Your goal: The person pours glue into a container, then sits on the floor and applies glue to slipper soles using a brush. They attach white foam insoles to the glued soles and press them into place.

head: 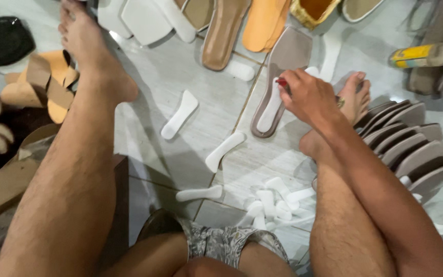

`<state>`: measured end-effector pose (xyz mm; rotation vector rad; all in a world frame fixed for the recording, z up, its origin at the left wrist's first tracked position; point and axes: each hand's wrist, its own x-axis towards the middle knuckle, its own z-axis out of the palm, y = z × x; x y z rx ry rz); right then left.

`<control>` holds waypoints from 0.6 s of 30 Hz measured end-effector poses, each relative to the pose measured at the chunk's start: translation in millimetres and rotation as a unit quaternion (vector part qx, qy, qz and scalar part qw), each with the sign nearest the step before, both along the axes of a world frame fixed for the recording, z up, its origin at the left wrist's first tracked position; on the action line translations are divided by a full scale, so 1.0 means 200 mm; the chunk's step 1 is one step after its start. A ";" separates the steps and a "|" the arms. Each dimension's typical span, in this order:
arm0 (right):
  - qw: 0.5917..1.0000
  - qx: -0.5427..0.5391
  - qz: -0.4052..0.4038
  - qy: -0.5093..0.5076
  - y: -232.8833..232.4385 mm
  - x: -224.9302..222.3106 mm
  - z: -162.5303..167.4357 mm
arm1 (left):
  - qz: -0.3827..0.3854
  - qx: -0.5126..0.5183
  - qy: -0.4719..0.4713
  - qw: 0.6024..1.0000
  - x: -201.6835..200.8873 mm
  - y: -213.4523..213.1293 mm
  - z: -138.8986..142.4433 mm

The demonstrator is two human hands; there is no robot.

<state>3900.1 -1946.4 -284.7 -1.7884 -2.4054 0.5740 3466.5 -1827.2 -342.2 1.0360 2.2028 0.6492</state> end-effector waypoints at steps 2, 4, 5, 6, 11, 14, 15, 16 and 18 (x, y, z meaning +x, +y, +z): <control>1.000 -0.012 -0.002 -0.001 -0.01 -0.01 0.00 | -0.002 0.003 0.029 1.000 -0.03 0.03 -0.04; 1.000 -0.023 -0.005 -0.010 -0.01 -0.01 0.00 | -0.006 0.016 0.067 0.998 -0.07 0.09 -0.08; 1.000 -0.025 -0.010 -0.011 -0.01 -0.01 0.00 | -0.007 0.023 0.086 0.996 -0.08 0.13 -0.10; 0.999 -0.029 -0.014 -0.011 -0.01 -0.01 -0.01 | -0.008 0.024 0.107 0.994 -0.10 0.15 -0.11; 0.999 -0.040 -0.016 -0.016 -0.01 -0.01 -0.02 | -0.074 0.012 0.259 0.963 -0.10 0.21 -0.15; 0.999 -0.040 -0.007 -0.018 -0.01 -0.01 -0.02 | -0.041 0.020 0.215 0.975 -0.10 0.19 -0.15; 0.999 -0.038 -0.009 -0.021 -0.01 -0.01 -0.02 | -0.041 0.018 0.206 0.978 -0.10 0.19 -0.15; 0.999 -0.035 -0.012 -0.024 -0.01 -0.02 -0.02 | -0.038 0.018 0.195 0.980 -0.11 0.18 -0.15; 0.999 -0.029 -0.010 -0.016 -0.01 -0.02 -0.02 | -0.040 0.016 0.178 0.983 -0.11 0.17 -0.13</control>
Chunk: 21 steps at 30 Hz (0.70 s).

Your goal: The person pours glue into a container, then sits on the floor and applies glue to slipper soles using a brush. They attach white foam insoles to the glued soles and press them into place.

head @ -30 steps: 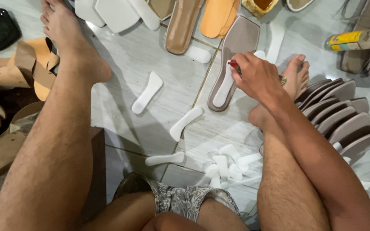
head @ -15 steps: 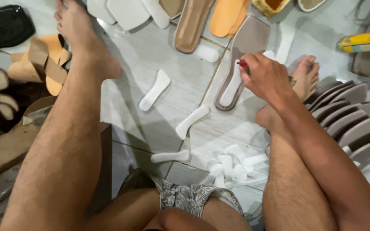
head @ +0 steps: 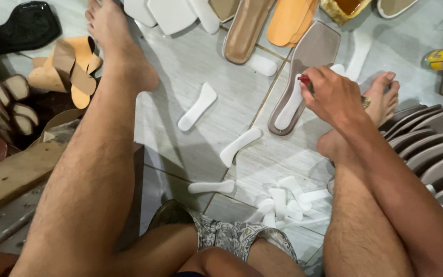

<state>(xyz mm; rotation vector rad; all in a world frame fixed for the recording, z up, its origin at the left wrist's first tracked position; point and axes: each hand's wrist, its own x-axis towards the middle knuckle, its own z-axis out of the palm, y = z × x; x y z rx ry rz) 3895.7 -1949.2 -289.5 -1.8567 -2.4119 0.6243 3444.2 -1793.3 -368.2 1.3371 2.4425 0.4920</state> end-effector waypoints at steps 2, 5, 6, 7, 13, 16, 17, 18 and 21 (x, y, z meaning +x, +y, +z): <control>1.000 0.003 0.000 0.004 0.00 0.00 0.00 | -0.005 -0.006 -0.019 1.000 0.00 0.00 0.03; 1.000 -0.003 -0.001 0.000 0.01 0.01 0.01 | -0.012 -0.020 -0.062 0.998 0.02 -0.03 0.10; 1.000 -0.004 0.003 -0.006 0.01 0.01 0.01 | -0.017 -0.027 -0.071 0.997 0.03 -0.05 0.14; 1.000 -0.005 0.008 -0.011 0.01 0.01 0.01 | -0.021 -0.033 -0.082 0.996 0.04 -0.06 0.17; 1.000 0.003 0.006 0.001 0.00 0.01 0.01 | -0.045 -0.078 -0.123 0.988 0.18 -0.19 0.38; 1.000 -0.005 0.007 -0.002 0.00 0.02 0.00 | -0.047 -0.090 -0.140 0.985 0.24 -0.22 0.47; 1.000 -0.005 0.008 -0.003 -0.01 0.02 0.00 | -0.048 -0.094 -0.143 0.984 0.26 -0.22 0.49; 1.000 -0.004 0.008 -0.004 0.00 0.02 0.00 | -0.050 -0.099 -0.145 0.983 0.27 -0.23 0.52; 1.000 0.007 0.011 -0.007 -0.01 0.02 0.00 | -0.052 -0.120 -0.147 0.980 0.30 -0.24 0.58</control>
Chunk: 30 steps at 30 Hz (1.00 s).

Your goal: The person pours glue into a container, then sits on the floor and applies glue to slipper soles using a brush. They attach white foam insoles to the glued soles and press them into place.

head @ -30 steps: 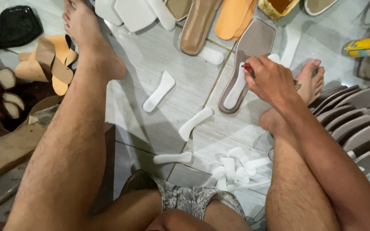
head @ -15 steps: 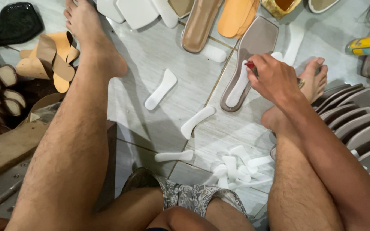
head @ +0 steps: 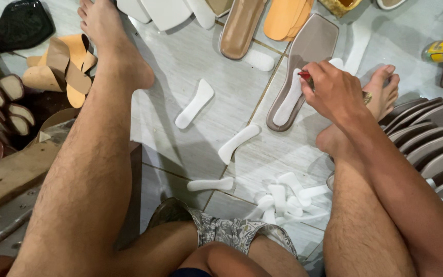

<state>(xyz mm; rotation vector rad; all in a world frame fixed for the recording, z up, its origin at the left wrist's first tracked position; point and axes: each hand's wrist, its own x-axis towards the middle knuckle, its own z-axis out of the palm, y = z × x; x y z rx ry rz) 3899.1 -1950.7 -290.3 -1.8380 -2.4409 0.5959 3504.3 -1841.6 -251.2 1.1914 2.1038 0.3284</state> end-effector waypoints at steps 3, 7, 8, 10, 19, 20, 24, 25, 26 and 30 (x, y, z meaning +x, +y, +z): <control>1.000 -0.005 -0.002 -0.001 0.00 0.00 0.00 | -0.009 -0.019 0.004 1.000 0.02 -0.01 0.05; 1.000 -0.003 0.004 -0.006 0.00 0.00 0.00 | 0.028 -0.013 -0.051 0.998 0.04 -0.02 0.07; 1.000 0.004 0.006 -0.001 -0.01 0.00 0.00 | 0.062 0.005 -0.101 0.993 0.04 -0.02 0.06; 1.000 0.017 0.010 0.008 -0.01 0.01 0.00 | 0.065 0.010 -0.112 0.992 0.04 -0.02 0.05; 1.000 0.012 0.007 0.004 -0.02 0.02 0.00 | 0.139 0.061 -0.184 0.971 0.03 -0.01 -0.02; 1.000 0.007 0.004 0.000 -0.02 0.03 0.00 | 0.124 0.062 -0.169 0.976 0.03 -0.01 -0.02; 1.000 -0.004 -0.006 -0.002 -0.03 0.03 0.01 | 0.089 0.024 -0.161 0.983 0.02 -0.03 -0.03; 1.000 -0.004 -0.005 0.002 -0.03 0.03 0.01 | 0.092 0.035 -0.183 0.978 0.02 -0.03 -0.03; 1.000 -0.002 -0.003 0.005 -0.03 0.02 0.01 | 0.094 0.047 -0.205 0.973 0.01 -0.03 -0.04; 1.000 0.007 0.006 0.008 -0.03 0.02 0.01 | 0.157 0.061 -0.201 0.965 -0.01 -0.01 -0.07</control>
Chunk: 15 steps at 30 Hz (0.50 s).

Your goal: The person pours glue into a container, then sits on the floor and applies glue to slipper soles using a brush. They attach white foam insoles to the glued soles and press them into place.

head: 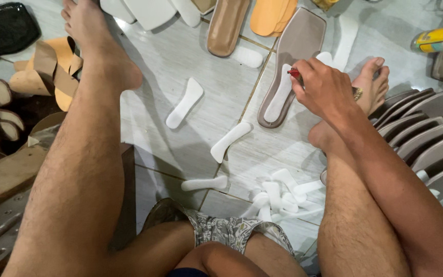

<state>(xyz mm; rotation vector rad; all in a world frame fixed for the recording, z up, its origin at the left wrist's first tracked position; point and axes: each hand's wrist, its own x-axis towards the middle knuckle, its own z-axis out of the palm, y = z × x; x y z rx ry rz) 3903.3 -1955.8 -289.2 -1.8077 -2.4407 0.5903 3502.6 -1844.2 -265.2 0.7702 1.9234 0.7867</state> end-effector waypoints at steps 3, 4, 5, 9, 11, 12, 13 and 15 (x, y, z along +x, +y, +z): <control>1.000 -0.025 -0.007 -0.006 0.00 0.00 -0.01 | -0.010 -0.003 -0.007 1.000 0.00 -0.01 0.01; 0.999 -0.037 -0.012 -0.009 0.00 0.00 -0.01 | 0.012 -0.006 -0.041 0.999 0.00 -0.01 0.02; 0.999 -0.030 -0.010 -0.009 0.00 0.00 -0.01 | 0.035 -0.011 -0.075 0.997 0.01 -0.02 0.03; 1.000 -0.009 -0.003 -0.011 -0.01 0.00 -0.01 | -0.011 -0.016 -0.021 1.000 0.02 -0.02 0.06; 1.000 -0.005 0.001 -0.012 -0.01 0.00 -0.01 | -0.089 -0.079 0.095 0.988 0.02 -0.01 0.05; 1.000 -0.004 0.001 -0.014 -0.01 -0.01 -0.01 | -0.067 -0.045 0.063 0.995 0.01 -0.01 0.05; 1.000 -0.003 0.001 -0.015 -0.01 -0.01 -0.01 | -0.045 -0.010 0.030 0.998 0.01 0.00 0.04; 1.000 -0.009 -0.004 -0.012 -0.01 -0.02 -0.01 | -0.035 0.004 0.011 0.999 -0.01 0.00 0.01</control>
